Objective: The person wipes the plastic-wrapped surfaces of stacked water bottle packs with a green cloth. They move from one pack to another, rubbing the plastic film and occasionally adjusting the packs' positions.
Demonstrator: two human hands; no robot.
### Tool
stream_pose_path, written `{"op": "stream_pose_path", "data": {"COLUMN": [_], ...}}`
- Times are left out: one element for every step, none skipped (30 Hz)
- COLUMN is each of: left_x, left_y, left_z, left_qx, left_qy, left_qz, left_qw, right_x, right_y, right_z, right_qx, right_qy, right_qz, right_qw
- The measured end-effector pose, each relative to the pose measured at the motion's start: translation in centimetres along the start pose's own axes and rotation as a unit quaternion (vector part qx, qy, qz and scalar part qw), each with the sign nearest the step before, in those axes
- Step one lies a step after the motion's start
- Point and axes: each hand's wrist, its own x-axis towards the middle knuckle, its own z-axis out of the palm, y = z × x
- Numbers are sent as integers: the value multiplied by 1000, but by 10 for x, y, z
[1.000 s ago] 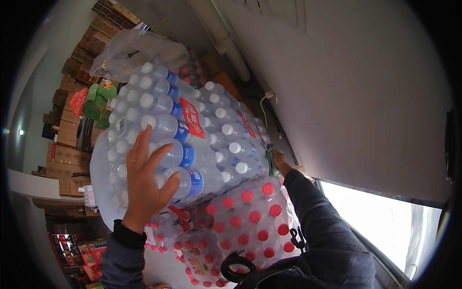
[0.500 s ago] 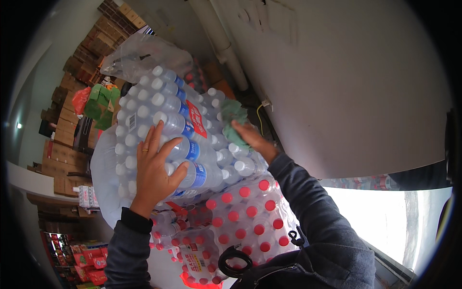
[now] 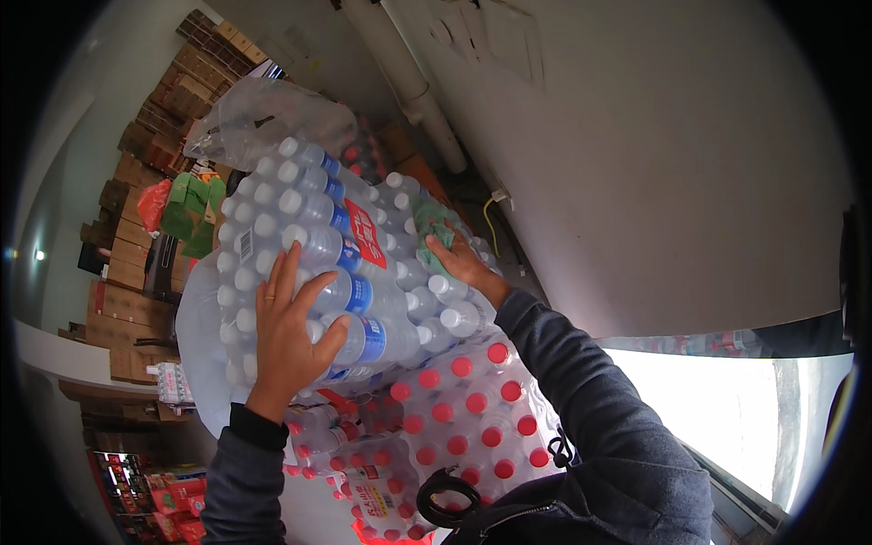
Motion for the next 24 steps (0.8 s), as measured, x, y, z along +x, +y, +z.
{"op": "stream_pose_path", "data": {"left_x": [0,0,0,0,0,0,0,0,0,0,0,0,0,0,0,0,0,0,0,0,0,0,0,0], "left_y": [0,0,0,0,0,0,-1,-1,-1,-1,-1,-1,-1,-1,-1,-2,-2,-2,-2,-2,-2,-2,-2,-2], "left_z": [0,0,0,0,0,0,-1,-1,-1,-1,-1,-1,0,0,0,0,0,0,0,0,0,-1,-1,-1], "left_qx": [-1,-3,-1,0,1,3,5,7,7,7,8,8,9,10,10,10,10,9,9,8,7,7,6,6], "left_qy": [0,2,-1,-2,-2,-2,-3,-1,-4,-4,-2,-5,-6,-4,-7,-8,-7,-10,-10,-8,-11,-11,-9,-13], "left_qz": [0,1,-1,-1,0,0,1,4,1,1,4,1,1,4,-1,-2,0,-2,-2,2,-2,-2,2,-3], "left_qw": [1000,1000,1000,1000,1000,1000,1000,1000,1000,1000,1000,1000,1000,1000,1000,1000,1000,1000,1000,1000,1000,1000,1000,1000], "right_x": [0,0,1,2,3,4,5,6,7,8,9,10,12,13,14,14,15,16,17,18,18,18,18,18], "right_y": [0,0,1,2,2,3,5,6,9,11,15,18,21,25,29,33,36,38,38,39,39,40,40,42], "right_z": [0,1,1,1,0,0,-1,-2,-3,-5,-6,-5,-3,-2,-2,-2,-2,-2,-2,-2,-4,-6,-7,-7], "right_qx": [6,11,18,24,32,54,78,105,99,95,95,98,105,106,112,112,108,105,97,88,87,86,83,71], "right_qy": [7,15,21,28,37,35,35,38,23,11,1,9,20,34,31,30,33,29,28,28,12,-3,-13,-12], "right_qz": [7,17,15,14,20,16,19,23,46,71,90,104,111,126,117,116,117,120,125,140,146,161,179,197], "right_qw": [1000,1000,1000,999,999,998,996,993,994,993,991,990,988,986,986,986,987,987,987,986,985,983,980,978]}}
